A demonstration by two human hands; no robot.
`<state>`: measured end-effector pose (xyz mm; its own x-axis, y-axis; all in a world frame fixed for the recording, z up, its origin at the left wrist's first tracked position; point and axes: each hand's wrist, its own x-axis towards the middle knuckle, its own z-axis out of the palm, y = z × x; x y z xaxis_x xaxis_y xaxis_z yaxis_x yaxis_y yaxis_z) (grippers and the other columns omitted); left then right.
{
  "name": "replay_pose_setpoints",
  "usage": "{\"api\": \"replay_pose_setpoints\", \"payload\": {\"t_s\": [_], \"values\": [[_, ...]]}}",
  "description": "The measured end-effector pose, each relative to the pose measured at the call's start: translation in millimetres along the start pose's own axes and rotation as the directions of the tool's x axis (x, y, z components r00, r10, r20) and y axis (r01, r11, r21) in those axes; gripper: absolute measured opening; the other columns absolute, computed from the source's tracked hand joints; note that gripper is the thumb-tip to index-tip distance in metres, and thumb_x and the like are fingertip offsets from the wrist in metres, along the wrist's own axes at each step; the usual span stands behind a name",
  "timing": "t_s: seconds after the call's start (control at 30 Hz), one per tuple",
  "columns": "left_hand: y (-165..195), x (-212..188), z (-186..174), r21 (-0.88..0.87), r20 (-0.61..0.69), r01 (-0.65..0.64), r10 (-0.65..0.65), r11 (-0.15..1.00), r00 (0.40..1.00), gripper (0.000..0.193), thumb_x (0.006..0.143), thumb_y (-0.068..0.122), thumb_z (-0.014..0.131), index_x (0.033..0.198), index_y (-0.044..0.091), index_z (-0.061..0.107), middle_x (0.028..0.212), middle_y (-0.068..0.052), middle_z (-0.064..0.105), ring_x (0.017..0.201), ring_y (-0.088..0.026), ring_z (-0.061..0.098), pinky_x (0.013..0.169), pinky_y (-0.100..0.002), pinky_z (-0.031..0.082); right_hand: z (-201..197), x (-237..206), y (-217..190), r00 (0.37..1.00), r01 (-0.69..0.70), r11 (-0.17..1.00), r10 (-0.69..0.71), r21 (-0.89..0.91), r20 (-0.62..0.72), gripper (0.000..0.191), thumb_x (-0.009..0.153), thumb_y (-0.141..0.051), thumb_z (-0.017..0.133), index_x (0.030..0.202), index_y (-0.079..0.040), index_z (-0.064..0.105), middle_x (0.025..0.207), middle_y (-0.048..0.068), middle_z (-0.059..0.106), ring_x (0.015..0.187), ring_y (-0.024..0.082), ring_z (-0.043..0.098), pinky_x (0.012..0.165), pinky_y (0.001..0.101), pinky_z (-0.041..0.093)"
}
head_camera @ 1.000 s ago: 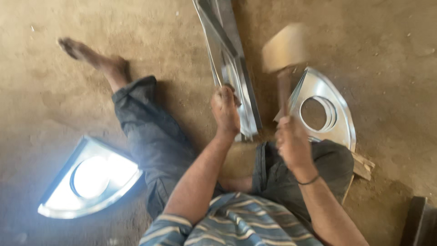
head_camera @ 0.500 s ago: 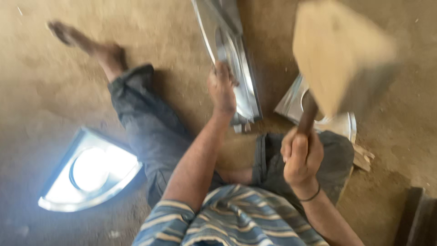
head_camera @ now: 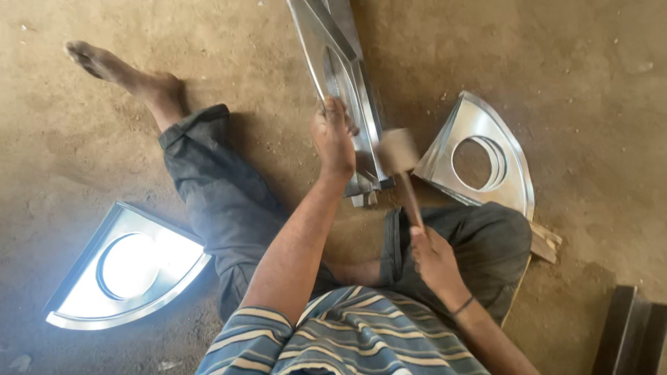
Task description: The person sits on the ground and hammers fan-shaped sheet metal pieces over a metal bar with a wooden mallet, bending and shaping the edges. They work one piece at a time, repositioning each piece along the bar, then set finished pieces aside and stack them.
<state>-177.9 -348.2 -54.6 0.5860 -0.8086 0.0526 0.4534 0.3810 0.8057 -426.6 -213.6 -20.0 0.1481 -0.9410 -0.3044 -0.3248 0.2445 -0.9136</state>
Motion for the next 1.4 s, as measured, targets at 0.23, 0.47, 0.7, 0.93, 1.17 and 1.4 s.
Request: {"api": "replay_pose_setpoints", "payload": {"t_s": [0.23, 0.47, 0.7, 0.93, 1.17, 1.4], "values": [[-2.8, -5.3, -5.1, 0.027, 0.053, -0.007, 0.006, 1.0, 0.999, 0.053, 0.102, 0.063, 0.057, 0.085, 0.014, 0.045, 0.07, 0.007, 0.034, 0.058, -0.006, 0.033, 0.052, -0.027, 0.032, -10.4, -13.0, 26.4, 0.956, 0.291, 0.899, -0.29, 0.328, -0.051, 0.038, 0.108, -0.043, 0.047, 0.088, -0.01, 0.051, 0.066, -0.005, 0.047, 0.052, 0.004, 0.041, 0.043, 0.0207, 0.032], [2.2, -6.4, 1.5, 0.03, -0.051, 0.043, -0.042, 0.999, 0.998, 0.046, 0.097, 0.059, 0.061, 0.091, 0.016, 0.048, 0.073, 0.006, 0.042, 0.06, -0.007, 0.039, 0.053, -0.028, 0.035, -10.2, -19.5, 24.5, 0.996, -0.06, 0.958, 0.039, 0.279, 0.079, 0.036, 0.105, -0.042, 0.05, 0.089, -0.009, 0.052, 0.063, -0.004, 0.045, 0.047, 0.005, 0.039, 0.041, 0.0227, 0.031], [1.2, -9.7, 8.6, 0.081, 0.008, 0.01, -0.011, 0.997, 1.0, 0.048, 0.099, 0.06, 0.06, 0.089, 0.015, 0.046, 0.068, 0.006, 0.038, 0.058, -0.006, 0.036, 0.052, -0.027, 0.033, -13.7, -27.4, 30.8, 0.989, -0.145, 0.977, 0.137, 0.154, 0.062, 0.032, 0.101, -0.04, 0.052, 0.094, -0.009, 0.055, 0.062, -0.005, 0.045, 0.048, 0.005, 0.041, 0.041, 0.0229, 0.034], [2.0, -16.1, 13.9, 0.164, -0.015, 0.008, -0.005, 0.986, 1.0, 0.046, 0.1, 0.058, 0.06, 0.089, 0.014, 0.047, 0.068, 0.007, 0.039, 0.058, -0.006, 0.037, 0.052, -0.027, 0.036, -6.9, -6.8, 19.5, 0.984, 0.176, 0.972, -0.169, 0.157, -0.06, 0.032, 0.103, -0.04, 0.05, 0.103, -0.008, 0.056, 0.063, -0.005, 0.044, 0.052, 0.004, 0.041, 0.044, 0.0217, 0.035], [10.5, -40.4, 19.8, 0.246, -0.028, 0.061, -0.056, 0.967, 0.998, 0.044, 0.099, 0.057, 0.058, 0.094, 0.014, 0.052, 0.07, 0.006, 0.043, 0.06, -0.005, 0.041, 0.054, -0.026, 0.04, -7.7, 13.2, 6.1, 0.986, 0.148, 0.921, -0.165, 0.36, 0.019, 0.041, 0.107, -0.045, 0.05, 0.091, -0.007, 0.05, 0.063, -0.004, 0.046, 0.048, 0.005, 0.041, 0.042, 0.0217, 0.034], [14.1, -52.1, 20.5, 0.196, 0.031, 0.057, -0.064, 0.979, 0.997, 0.049, 0.098, 0.061, 0.059, 0.093, 0.013, 0.048, 0.07, 0.006, 0.04, 0.058, -0.005, 0.037, 0.051, -0.026, 0.034, 6.8, 43.6, -11.2, 0.997, -0.026, 0.994, 0.018, 0.103, 0.076, 0.033, 0.103, -0.039, 0.052, 0.099, -0.007, 0.06, 0.065, -0.004, 0.048, 0.053, 0.005, 0.044, 0.045, 0.0235, 0.036]]}}
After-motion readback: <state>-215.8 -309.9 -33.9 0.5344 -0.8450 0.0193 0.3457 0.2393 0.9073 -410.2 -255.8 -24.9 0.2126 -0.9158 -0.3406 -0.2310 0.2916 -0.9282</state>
